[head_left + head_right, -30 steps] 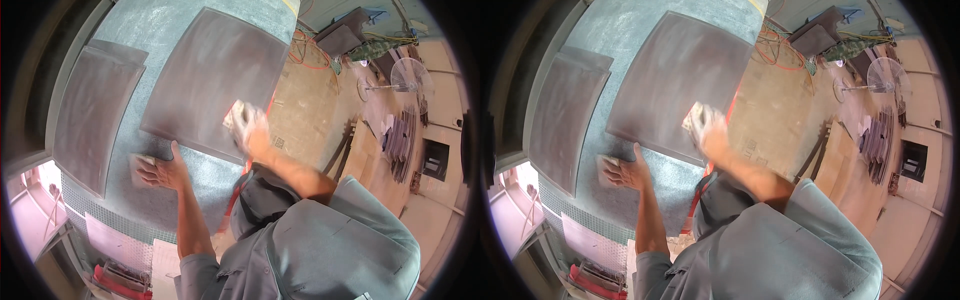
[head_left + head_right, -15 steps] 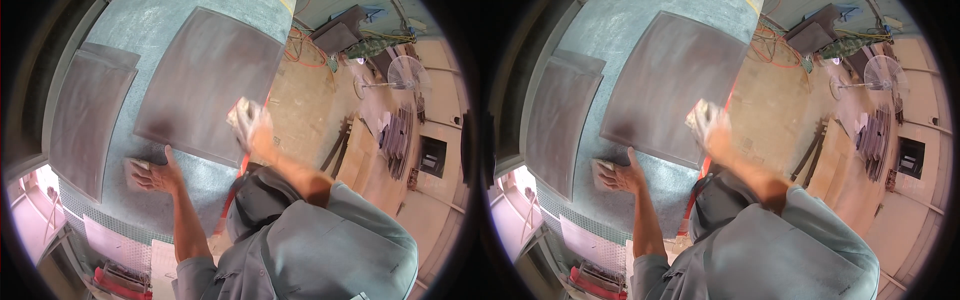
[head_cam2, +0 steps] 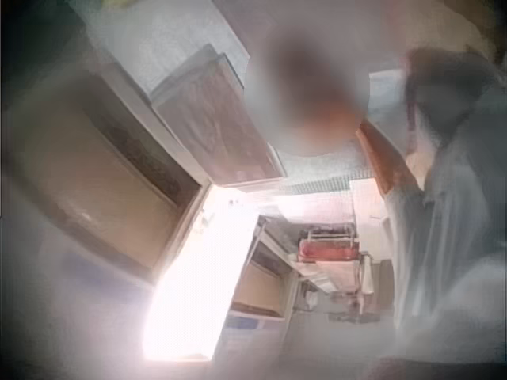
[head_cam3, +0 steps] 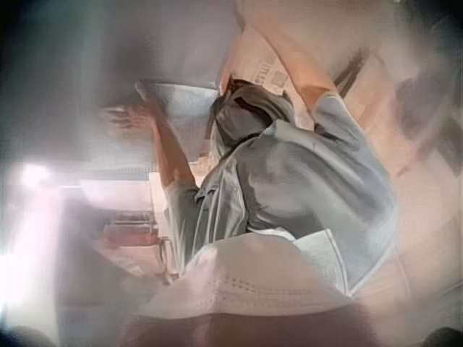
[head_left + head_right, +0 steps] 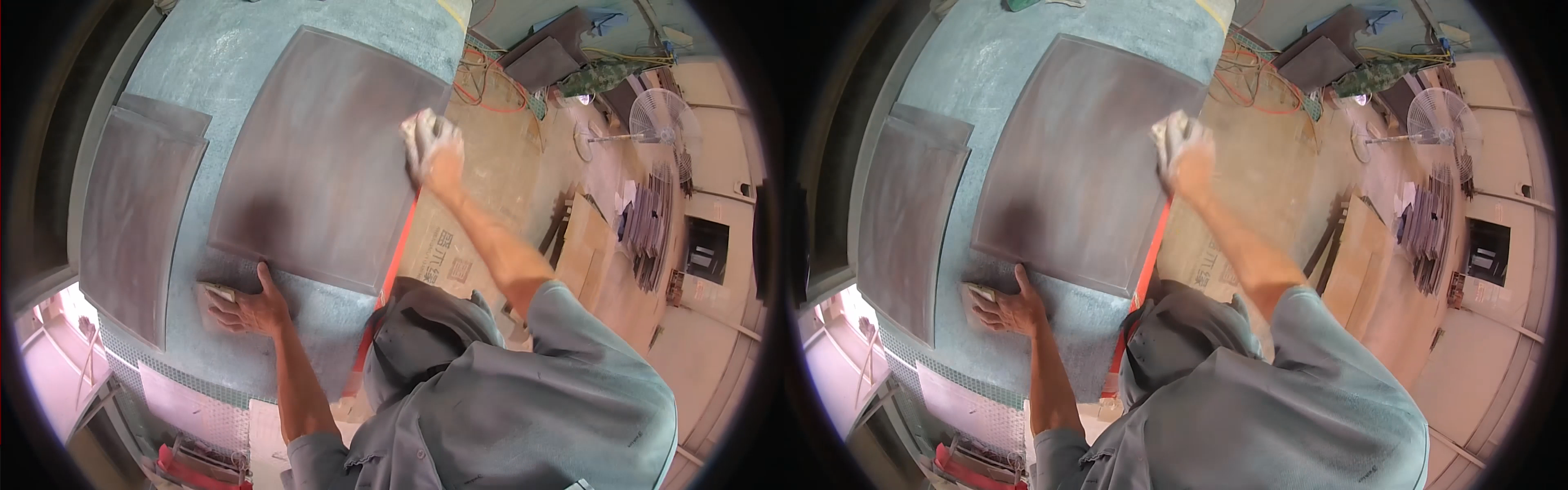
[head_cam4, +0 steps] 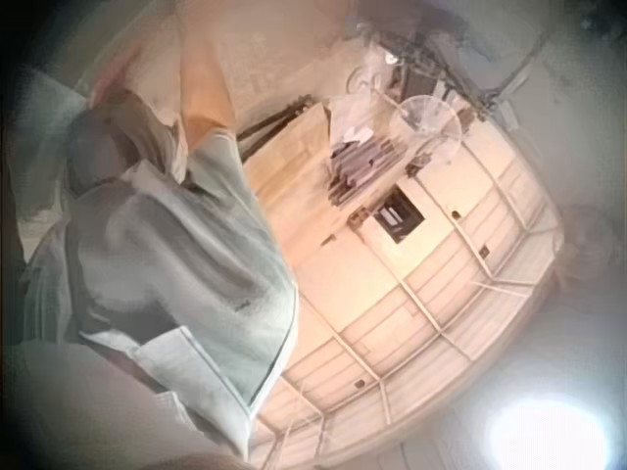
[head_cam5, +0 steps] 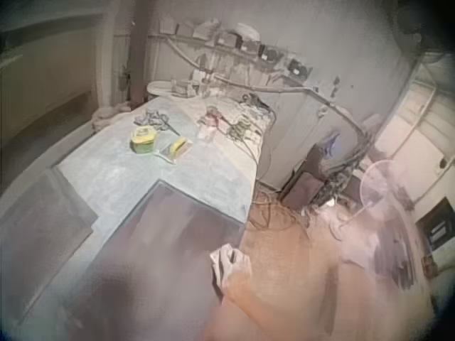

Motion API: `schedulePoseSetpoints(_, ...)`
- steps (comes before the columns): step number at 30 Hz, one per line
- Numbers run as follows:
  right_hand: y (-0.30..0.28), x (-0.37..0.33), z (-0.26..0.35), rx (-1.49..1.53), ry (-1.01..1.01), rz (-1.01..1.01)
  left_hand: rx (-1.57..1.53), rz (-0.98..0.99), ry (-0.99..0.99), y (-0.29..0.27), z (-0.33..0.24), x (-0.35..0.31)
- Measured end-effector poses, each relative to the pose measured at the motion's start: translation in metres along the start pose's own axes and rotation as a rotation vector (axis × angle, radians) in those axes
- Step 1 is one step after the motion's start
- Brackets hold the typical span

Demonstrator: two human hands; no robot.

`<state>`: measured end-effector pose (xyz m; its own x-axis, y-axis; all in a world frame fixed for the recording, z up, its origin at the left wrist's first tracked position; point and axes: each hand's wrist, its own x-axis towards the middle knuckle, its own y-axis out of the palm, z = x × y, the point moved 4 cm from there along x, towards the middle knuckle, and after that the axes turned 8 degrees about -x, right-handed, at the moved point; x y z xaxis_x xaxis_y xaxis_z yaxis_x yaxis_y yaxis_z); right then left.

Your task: The person sands the surface of wooden panels using a sanding block and a scraper, cleans them with a cloth, and applies a finish to the edges using a brush.

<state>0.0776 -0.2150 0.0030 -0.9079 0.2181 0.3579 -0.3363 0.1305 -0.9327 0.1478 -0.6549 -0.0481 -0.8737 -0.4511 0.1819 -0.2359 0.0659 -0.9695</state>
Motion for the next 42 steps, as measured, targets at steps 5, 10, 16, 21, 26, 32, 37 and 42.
schedulePoseSetpoints(5,-0.079,-0.133,0.113,0.39,-0.412,0.291,-0.06,-0.015,-0.006,0.005,0.004,0.0)
schedulePoseSetpoints(10,-0.006,0.006,0.03,0.221,-0.302,0.103,-0.002,-0.098,0.062,0.007,0.008,0.001)
schedulePoseSetpoints(16,0.031,0.105,-0.02,0.193,-0.085,0.065,0.037,-0.117,0.112,0.003,-0.003,0.005)
schedulePoseSetpoints(21,-0.004,0.015,0.055,0.595,-0.287,0.544,0.045,-0.08,0.068,0.004,0.0,0.004)
schedulePoseSetpoints(26,0.053,0.155,-0.043,0.223,-0.199,0.152,0.095,-0.023,0.054,0.006,-0.003,0.004)
schedulePoseSetpoints(32,0.035,0.094,0.013,0.468,-0.394,0.271,0.089,-0.028,0.108,0.004,0.004,0.005)
schedulePoseSetpoints(37,-0.007,0.044,0.038,0.776,-0.999,0.314,-0.064,0.096,-0.085,-0.042,-0.028,0.018)
schedulePoseSetpoints(42,0.086,0.233,-0.06,0.355,-0.613,0.165,-0.42,-0.257,-0.348,-0.091,-0.103,-0.029)
